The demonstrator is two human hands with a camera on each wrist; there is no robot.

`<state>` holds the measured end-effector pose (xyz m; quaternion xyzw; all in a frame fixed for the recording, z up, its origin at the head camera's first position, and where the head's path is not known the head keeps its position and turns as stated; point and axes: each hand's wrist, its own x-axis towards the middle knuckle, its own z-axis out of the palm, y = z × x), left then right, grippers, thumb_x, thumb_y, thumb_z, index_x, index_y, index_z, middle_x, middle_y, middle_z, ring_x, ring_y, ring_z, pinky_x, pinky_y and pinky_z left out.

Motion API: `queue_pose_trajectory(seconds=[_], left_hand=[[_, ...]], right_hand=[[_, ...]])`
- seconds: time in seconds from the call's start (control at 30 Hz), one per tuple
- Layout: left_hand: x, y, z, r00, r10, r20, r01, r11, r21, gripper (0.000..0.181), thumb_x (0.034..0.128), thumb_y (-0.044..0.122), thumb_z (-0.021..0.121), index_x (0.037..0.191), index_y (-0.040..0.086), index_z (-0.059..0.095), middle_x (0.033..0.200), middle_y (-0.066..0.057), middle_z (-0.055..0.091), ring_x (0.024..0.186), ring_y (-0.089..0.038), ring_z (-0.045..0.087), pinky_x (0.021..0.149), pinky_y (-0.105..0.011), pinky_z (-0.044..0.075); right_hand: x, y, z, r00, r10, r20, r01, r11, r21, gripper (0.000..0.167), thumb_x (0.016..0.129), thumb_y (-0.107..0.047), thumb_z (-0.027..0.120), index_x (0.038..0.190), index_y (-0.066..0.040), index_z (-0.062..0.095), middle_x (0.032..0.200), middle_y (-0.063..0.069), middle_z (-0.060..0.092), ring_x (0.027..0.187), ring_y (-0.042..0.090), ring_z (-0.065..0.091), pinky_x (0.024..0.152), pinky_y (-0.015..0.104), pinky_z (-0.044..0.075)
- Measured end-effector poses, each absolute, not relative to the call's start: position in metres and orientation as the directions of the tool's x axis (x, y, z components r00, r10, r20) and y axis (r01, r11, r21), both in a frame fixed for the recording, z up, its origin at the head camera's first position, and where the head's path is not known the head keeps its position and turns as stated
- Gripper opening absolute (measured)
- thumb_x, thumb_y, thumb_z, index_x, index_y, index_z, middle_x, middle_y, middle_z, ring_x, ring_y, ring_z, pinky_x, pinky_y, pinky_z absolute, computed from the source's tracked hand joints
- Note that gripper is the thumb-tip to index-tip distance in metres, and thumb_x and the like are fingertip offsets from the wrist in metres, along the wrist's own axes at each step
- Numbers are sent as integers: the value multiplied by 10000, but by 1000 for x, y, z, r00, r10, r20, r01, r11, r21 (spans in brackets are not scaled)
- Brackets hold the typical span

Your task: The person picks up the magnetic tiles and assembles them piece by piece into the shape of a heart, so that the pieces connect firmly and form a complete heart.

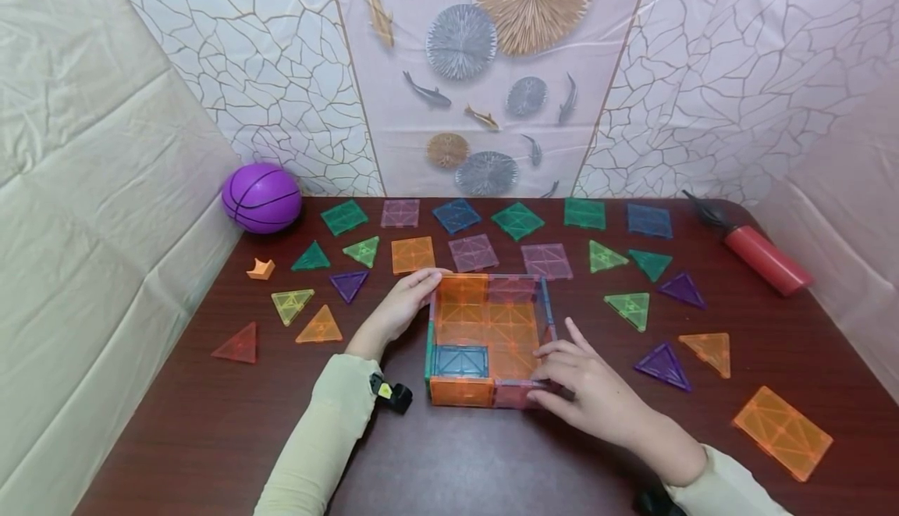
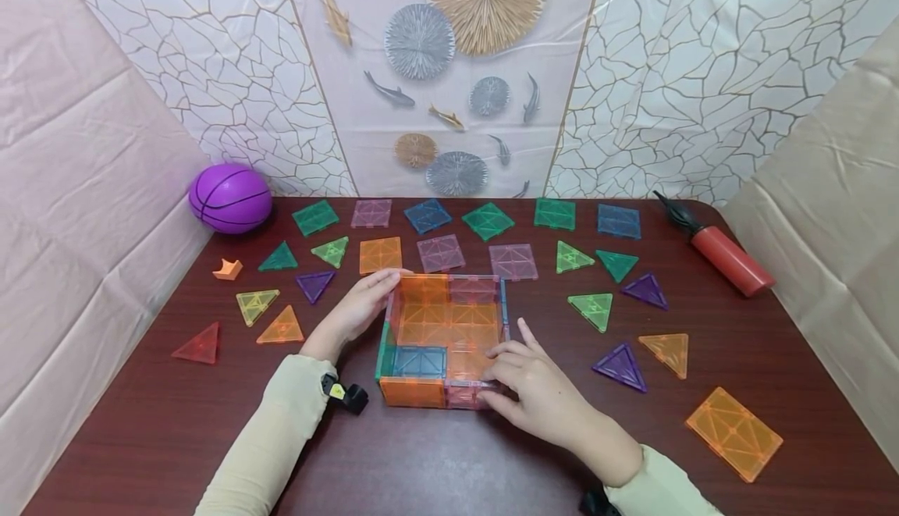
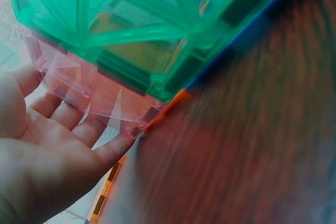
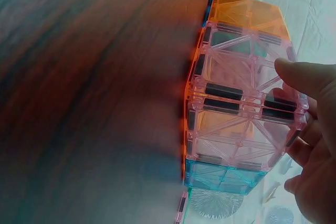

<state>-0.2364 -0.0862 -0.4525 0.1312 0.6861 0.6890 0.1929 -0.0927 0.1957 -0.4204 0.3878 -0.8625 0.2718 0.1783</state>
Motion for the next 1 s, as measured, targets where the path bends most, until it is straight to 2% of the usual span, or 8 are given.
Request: queue_pose_trajectory(seconds=[0.13, 0.27, 0.37, 0.5, 0.6, 0.73, 0.83, 1.0], left_hand=[[-234, -83, -451, -900, 425, -97, -99, 16, 995, 408, 1050, 275, 396, 1357, 31, 510, 1332, -149, 543, 1263, -242, 486, 1121, -407, 311], [-227, -80, -449, -905, 411, -113, -122, 5, 993, 488, 1056, 312, 366, 1480, 71, 365, 1497, -107, 395, 1402, -232, 328, 1157, -425, 227], [-216, -80, -448, -903, 406, -141, -159, -11, 987, 573, 1058, 355, 333, 1556, 132, 158, 1599, -71, 188, 1467, -225, 157, 1175, -453, 143], [-194, -80, -445, -909, 369, -194, -225, -41, 974, 633, 1061, 371, 300, 1558, 213, -57, 1624, -60, -33, 1483, -225, -11, 1179, -483, 53], [-174, -79, -441, -915, 341, -214, -251, -68, 965, 650, 1062, 355, 292, 1547, 216, -117, 1615, -67, -123, 1476, -241, -99, 1171, -513, 1], [-151, -76, -436, -914, 337, -225, -265, -77, 961, 665, 1056, 367, 297, 1547, 197, -118, 1607, -51, -171, 1461, -269, -163, 1151, -558, -45], [-139, -72, -434, -904, 352, -241, -286, -81, 955, 670, 1053, 387, 303, 1549, 205, -108, 1604, -43, -179, 1453, -285, -184, 1132, -586, -73], [-131, -69, -435, -897, 342, -278, -318, -65, 946, 652, 1053, 361, 318, 1554, 230, -80, 1605, -58, -169, 1448, -316, -183, 1106, -618, -101]], right_hand=[[-93, 197, -421, -631, -572, 524, -770, 539, -340, 253, 674, -109, 859, 847, -179, 688, 859, -119, 677, 982, 208, 618, 1193, 366, 79], [-91, 200, -421, -653, -551, 520, -754, 542, -372, 306, 710, -129, 845, 969, -159, 685, 1094, -28, 648, 1151, 256, 544, 1190, 346, 109], [-87, 202, -419, -752, -461, 471, -656, 595, -464, 475, 780, -177, 808, 1212, -128, 617, 1362, 76, 510, 1285, 307, 442, 1137, 384, 278], [-84, 203, -416, -919, -285, 272, -392, 594, -702, 679, 924, -235, 663, 1500, -129, 319, 1562, 131, 250, 1389, 382, 294, 1024, 565, 371], [-84, 204, -413, -976, -199, 85, -174, 491, -853, 696, 1002, -270, 529, 1556, -133, 129, 1595, 174, 131, 1417, 431, 203, 1042, 617, 299], [-87, 199, -413, -982, -170, -84, 14, 377, -926, 682, 1042, -330, 405, 1561, -123, 14, 1606, 183, 16, 1442, 429, 73, 1105, 613, 161], [-89, 193, -416, -970, -202, -138, 65, 330, -942, 683, 1050, -327, 361, 1554, -100, -42, 1603, 178, -74, 1447, 411, -42, 1111, 640, 45], [-91, 181, -424, -957, -243, -156, 89, 266, -960, 699, 1056, -263, 356, 1538, -103, -124, 1583, 219, -128, 1437, 413, -83, 1123, 592, 72]])
